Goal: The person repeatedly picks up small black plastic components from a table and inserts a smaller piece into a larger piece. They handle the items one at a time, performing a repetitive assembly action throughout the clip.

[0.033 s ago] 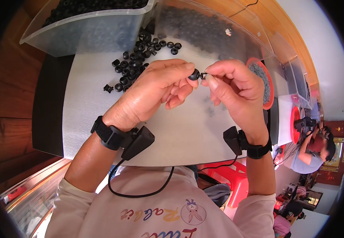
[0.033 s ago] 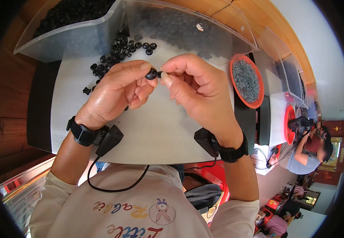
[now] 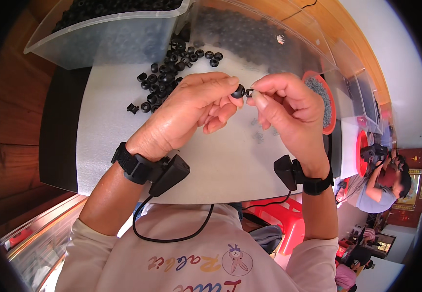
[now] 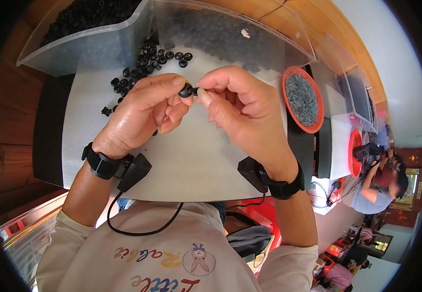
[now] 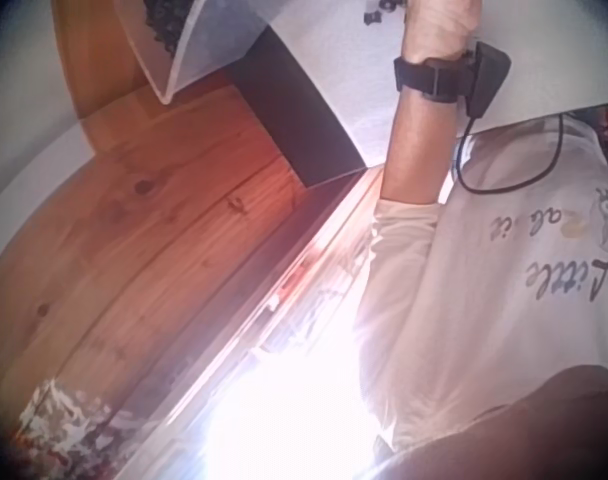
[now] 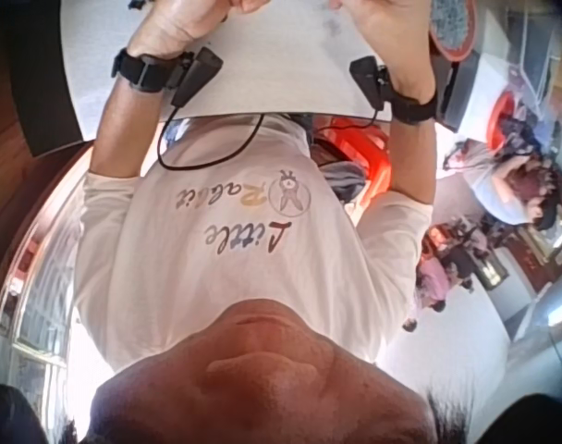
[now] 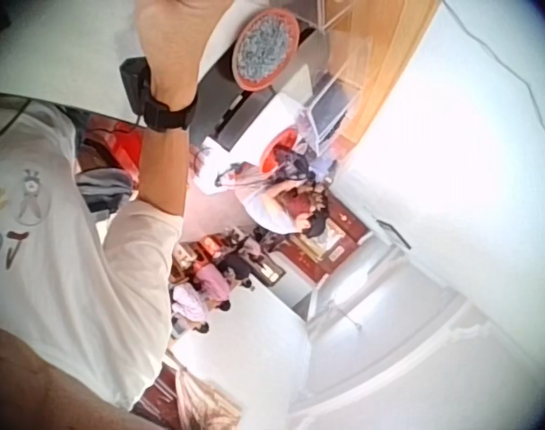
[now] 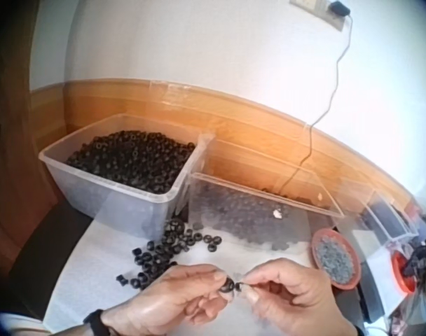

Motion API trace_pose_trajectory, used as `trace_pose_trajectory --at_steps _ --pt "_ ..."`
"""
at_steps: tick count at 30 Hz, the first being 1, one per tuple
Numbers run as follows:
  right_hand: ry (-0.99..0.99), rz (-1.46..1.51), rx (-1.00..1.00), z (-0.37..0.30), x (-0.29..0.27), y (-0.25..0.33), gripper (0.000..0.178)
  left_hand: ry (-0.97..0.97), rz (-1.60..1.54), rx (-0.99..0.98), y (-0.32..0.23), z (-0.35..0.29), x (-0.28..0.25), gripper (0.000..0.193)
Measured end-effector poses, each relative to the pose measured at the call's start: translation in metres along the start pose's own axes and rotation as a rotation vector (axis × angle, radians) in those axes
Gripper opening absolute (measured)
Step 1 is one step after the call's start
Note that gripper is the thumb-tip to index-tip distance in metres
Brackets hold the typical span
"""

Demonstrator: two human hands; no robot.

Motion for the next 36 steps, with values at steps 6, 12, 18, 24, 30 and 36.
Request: trace_pose_trajectory --at_steps 6,12,18,24,30,36 --pt "-0.023 -0.016 0.043 0.002 0.002 0.0 0.005 -0.013 0.023 0.03 -0.003 -0.001 -0.003 0.035" --pt "-0.025 -0.035 0.03 0.002 0.006 0.0 0.005 -0.02 0.041 0.03 -0.002 -0.002 -0.004 0.034" --pt "0.03 -0.165 -0.044 -0.001 0.008 0.004 0.01 -0.009 0.085 0.023 0.001 -0.001 -0.006 0.033" --pt "0.018 -0.15 -0.031 -0.003 0.006 0.008 0.008 0.011 0.162 0.068 0.0 -0.002 -0.001 0.039" --pt "0.034 -0.122 0.02 0.002 0.006 0.008 0.005 0.033 0.151 0.095 -0.001 -0.002 0.0 0.042" --pt "0.05 -0.132 0.043 0.006 0.01 0.006 0.004 0.005 0.107 0.103 -0.004 -0.002 -0.005 0.044"
Point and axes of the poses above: each hand's wrist, its own z-axis towards the middle knuckle, its own x-axis out of the palm, y = z × x, the point moved 10 cm from there along z, towards the middle knuckle, and after that the axes turned 7 degrees about -x, right-handed, at the moved point
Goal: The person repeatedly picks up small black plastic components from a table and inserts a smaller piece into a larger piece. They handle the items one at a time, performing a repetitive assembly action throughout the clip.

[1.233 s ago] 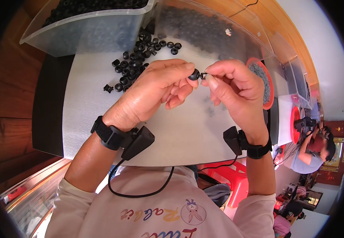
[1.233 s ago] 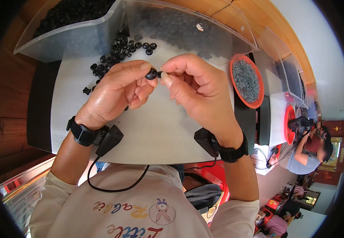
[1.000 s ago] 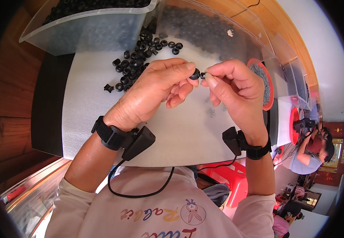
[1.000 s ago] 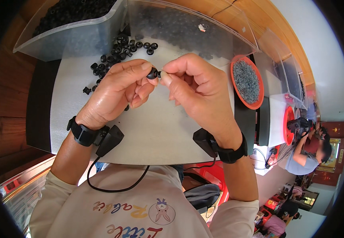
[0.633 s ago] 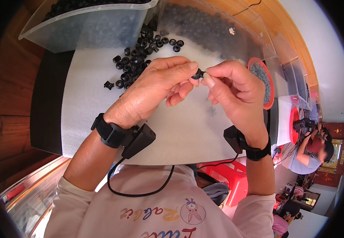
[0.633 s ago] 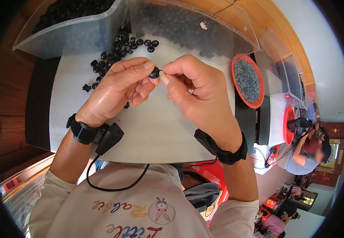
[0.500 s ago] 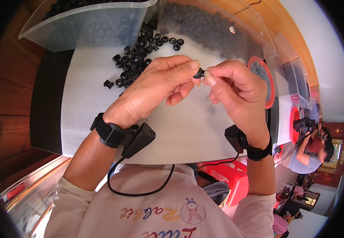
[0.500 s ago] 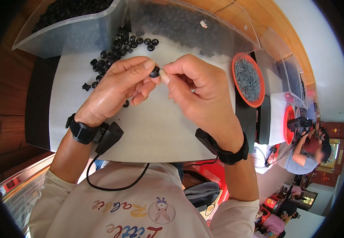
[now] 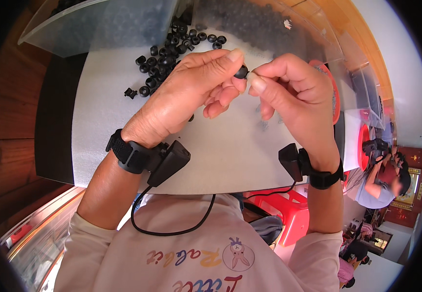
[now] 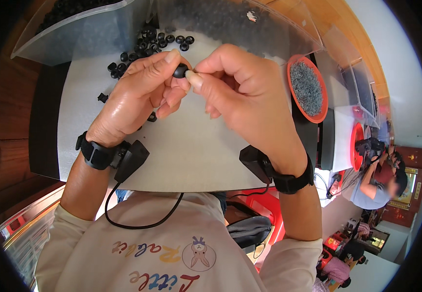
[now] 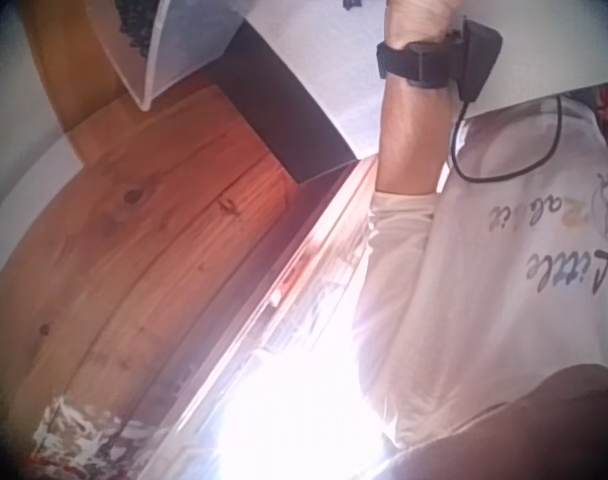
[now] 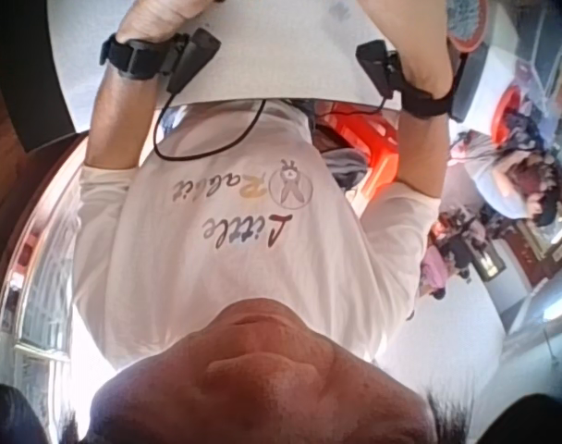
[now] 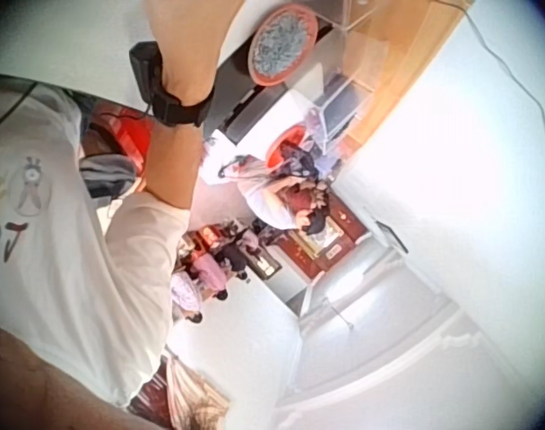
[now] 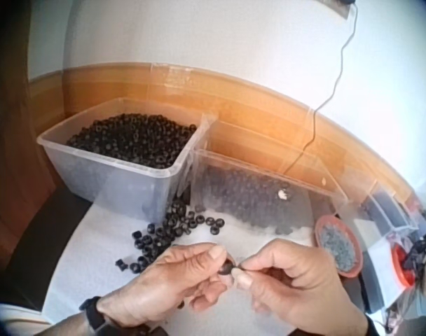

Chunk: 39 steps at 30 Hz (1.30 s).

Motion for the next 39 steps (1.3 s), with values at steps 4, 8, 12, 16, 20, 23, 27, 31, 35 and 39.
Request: trace_pose_trajectory --at_steps 4,8,12,16,20,23,27,31,35,39 --pt "-0.043 0.025 -0.052 0.001 -0.002 0.004 0.005 0.044 0.007 -0.025 0.003 -0.001 0.004 0.046" --pt "-0.033 -0.01 -0.086 -0.005 0.001 0.002 0.007 0.037 -0.015 -0.044 0.005 0.001 0.003 0.047" --pt "-0.057 -0.122 -0.181 -0.007 0.003 0.006 0.01 0.022 -0.042 -0.086 0.006 0.0 0.001 0.047" --pt "-0.107 -0.094 -0.159 -0.008 0.003 0.009 0.01 0.04 -0.043 -0.06 0.005 -0.002 0.003 0.045" --pt "-0.127 -0.078 -0.137 -0.01 0.002 0.006 0.009 0.048 -0.058 -0.051 0.005 -0.002 0.004 0.043" --pt "-0.151 -0.023 -0.082 -0.014 0.001 0.0 0.009 0.043 -0.051 -0.056 0.005 -0.002 0.004 0.043" --pt "-0.161 -0.002 -0.043 -0.015 -0.001 -0.004 0.009 0.035 -0.061 -0.052 0.007 -0.001 0.001 0.044" --pt "-0.131 -0.028 -0.064 -0.014 -0.001 0.0 0.009 0.055 -0.07 -0.065 0.009 0.0 0.001 0.045" --pt "-0.122 -0.059 -0.112 -0.014 0.0 0.005 0.008 0.043 0.037 -0.044 0.007 -0.001 0.001 0.044" --pt "-0.123 -0.047 -0.118 -0.015 -0.001 0.007 0.008 0.051 0.079 -0.021 0.005 -0.001 0.005 0.043"
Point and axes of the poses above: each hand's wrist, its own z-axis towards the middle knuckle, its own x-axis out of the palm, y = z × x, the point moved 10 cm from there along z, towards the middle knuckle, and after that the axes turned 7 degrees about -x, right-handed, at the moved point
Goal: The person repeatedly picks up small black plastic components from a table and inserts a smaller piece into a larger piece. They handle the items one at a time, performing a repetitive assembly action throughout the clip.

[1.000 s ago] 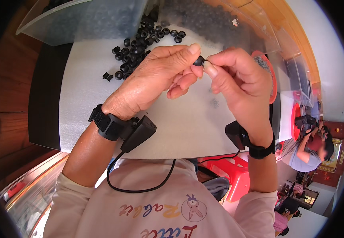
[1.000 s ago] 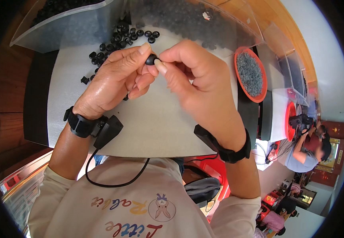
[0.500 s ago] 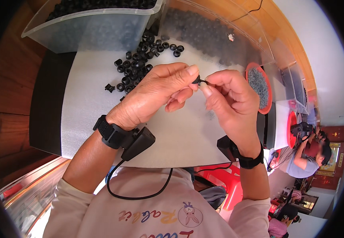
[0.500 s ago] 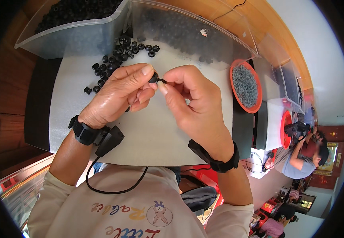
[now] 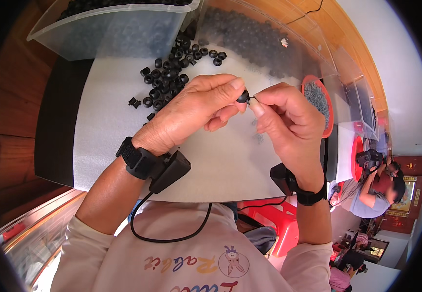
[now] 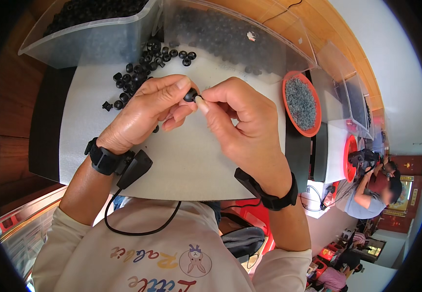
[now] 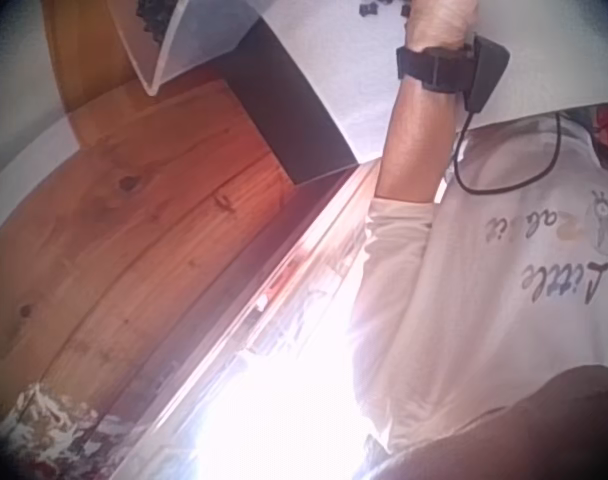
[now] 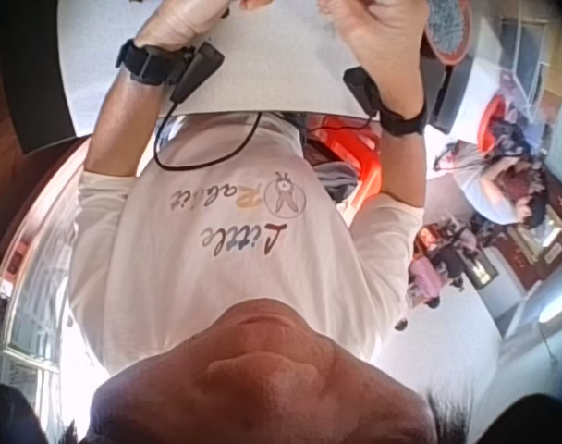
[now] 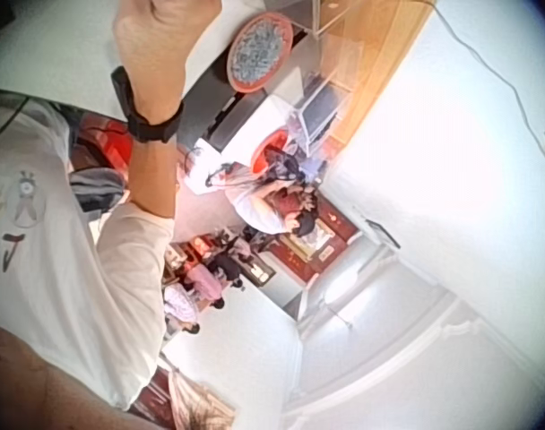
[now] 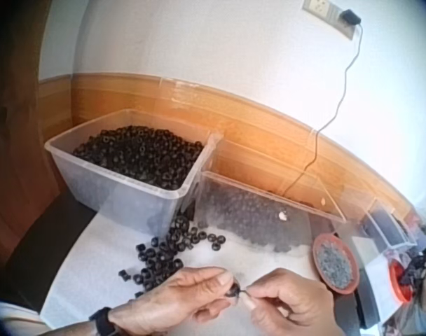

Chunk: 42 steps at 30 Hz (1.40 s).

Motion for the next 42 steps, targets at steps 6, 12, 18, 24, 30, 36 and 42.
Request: trace_pose_trajectory --at_steps 6,12,18,24,30,36,42 --pt "-0.003 -0.085 0.002 -0.001 0.0 0.006 0.009 0.011 0.034 0.015 -0.002 -0.001 0.003 0.043" --pt "0.025 -0.164 -0.057 -0.001 0.005 0.021 0.01 0.017 0.079 0.053 -0.009 -0.006 0.006 0.049" --pt "0.207 0.019 0.027 -0.004 0.01 0.019 0.013 0.124 0.158 0.127 -0.013 -0.011 0.012 0.046" --pt "0.207 0.278 0.255 -0.01 0.013 0.005 0.033 0.185 0.15 0.12 -0.014 -0.016 0.018 0.046" --pt "0.289 0.27 0.272 -0.01 0.024 0.001 0.029 0.195 0.138 0.124 -0.013 -0.015 0.02 0.05" --pt "0.301 0.299 0.25 -0.006 0.028 -0.003 0.025 0.107 0.091 0.045 -0.008 -0.016 0.011 0.051" --pt "0.285 0.32 0.273 -0.001 0.031 -0.009 0.021 0.075 0.092 -0.021 -0.008 -0.018 0.007 0.061"
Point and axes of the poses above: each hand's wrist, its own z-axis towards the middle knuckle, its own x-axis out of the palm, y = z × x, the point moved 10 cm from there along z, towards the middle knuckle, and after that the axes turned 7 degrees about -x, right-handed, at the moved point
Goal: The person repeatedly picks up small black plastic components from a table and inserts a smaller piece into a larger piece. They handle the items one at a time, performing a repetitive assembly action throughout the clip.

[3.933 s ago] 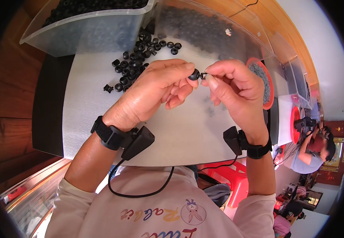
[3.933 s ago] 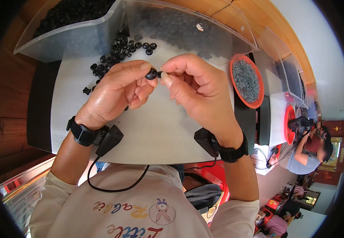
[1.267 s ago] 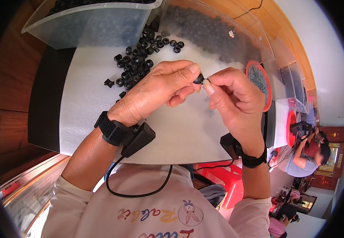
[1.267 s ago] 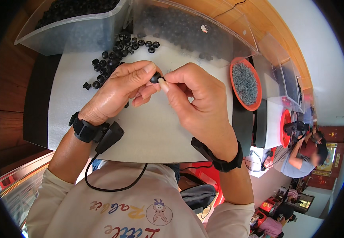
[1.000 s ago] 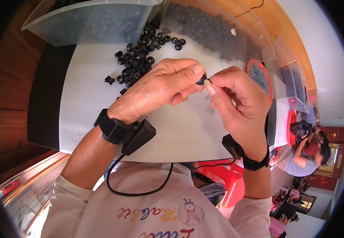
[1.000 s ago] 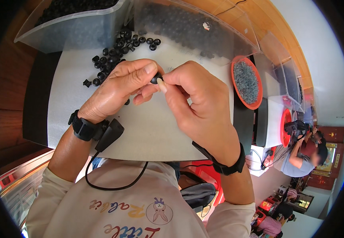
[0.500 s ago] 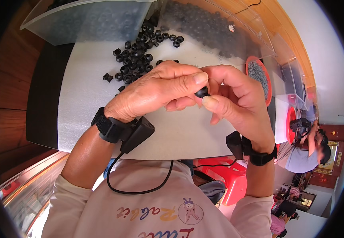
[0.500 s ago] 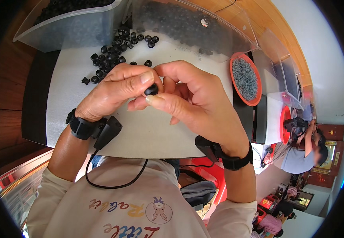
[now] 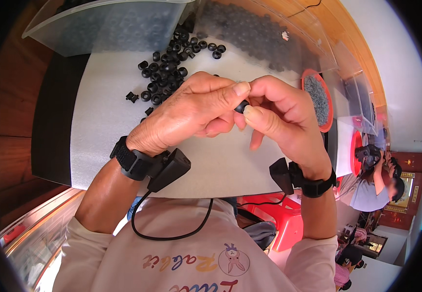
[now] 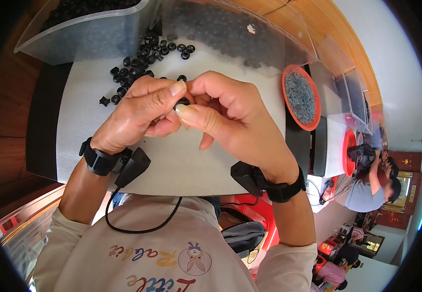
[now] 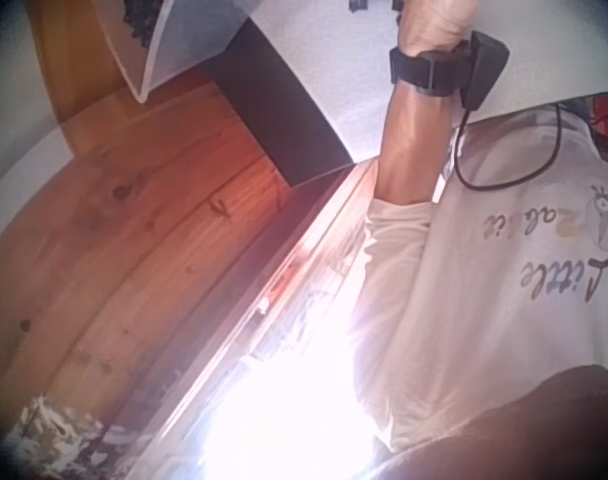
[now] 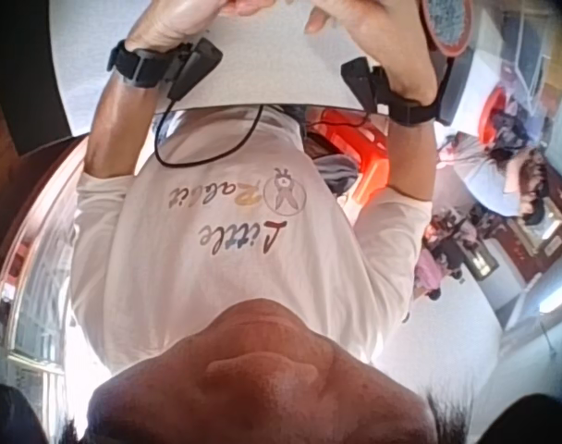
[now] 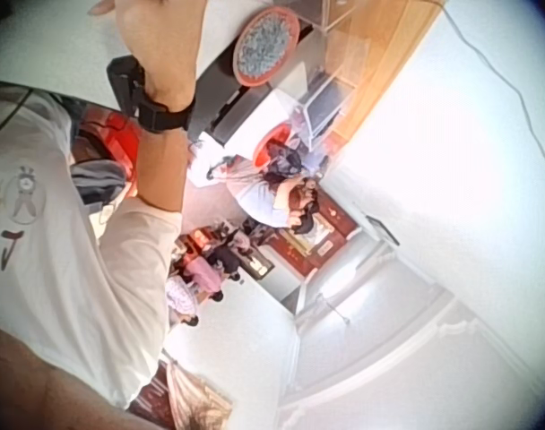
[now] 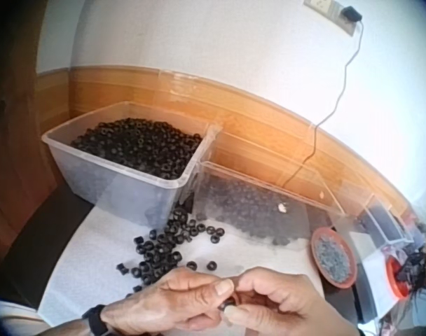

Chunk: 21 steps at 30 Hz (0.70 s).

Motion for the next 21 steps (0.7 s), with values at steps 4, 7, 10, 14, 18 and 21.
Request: trace_pose_trajectory --at_steps 4,7,10,14,18,21 --pt "0.011 0.022 0.052 -0.001 0.001 -0.008 0.019 0.009 0.03 0.065 0.0 0.001 0.003 0.055" --pt "0.008 0.035 0.049 -0.003 0.0 -0.01 0.019 0.011 0.003 0.091 -0.002 0.001 0.007 0.055" --pt "-0.007 0.02 0.039 -0.001 -0.002 -0.008 0.019 0.001 0.035 0.114 -0.003 0.003 0.006 0.054" --pt "-0.037 -0.085 -0.007 0.001 -0.001 0.001 0.023 -0.024 -0.128 0.053 -0.002 0.005 0.001 0.053" --pt "-0.042 -0.518 -0.335 0.004 0.001 0.029 0.025 -0.029 -0.211 0.004 0.005 0.008 -0.004 0.054" --pt "-0.04 -0.717 -0.51 -0.002 0.009 0.047 0.024 -0.02 -0.21 -0.034 0.008 0.009 -0.002 0.057"
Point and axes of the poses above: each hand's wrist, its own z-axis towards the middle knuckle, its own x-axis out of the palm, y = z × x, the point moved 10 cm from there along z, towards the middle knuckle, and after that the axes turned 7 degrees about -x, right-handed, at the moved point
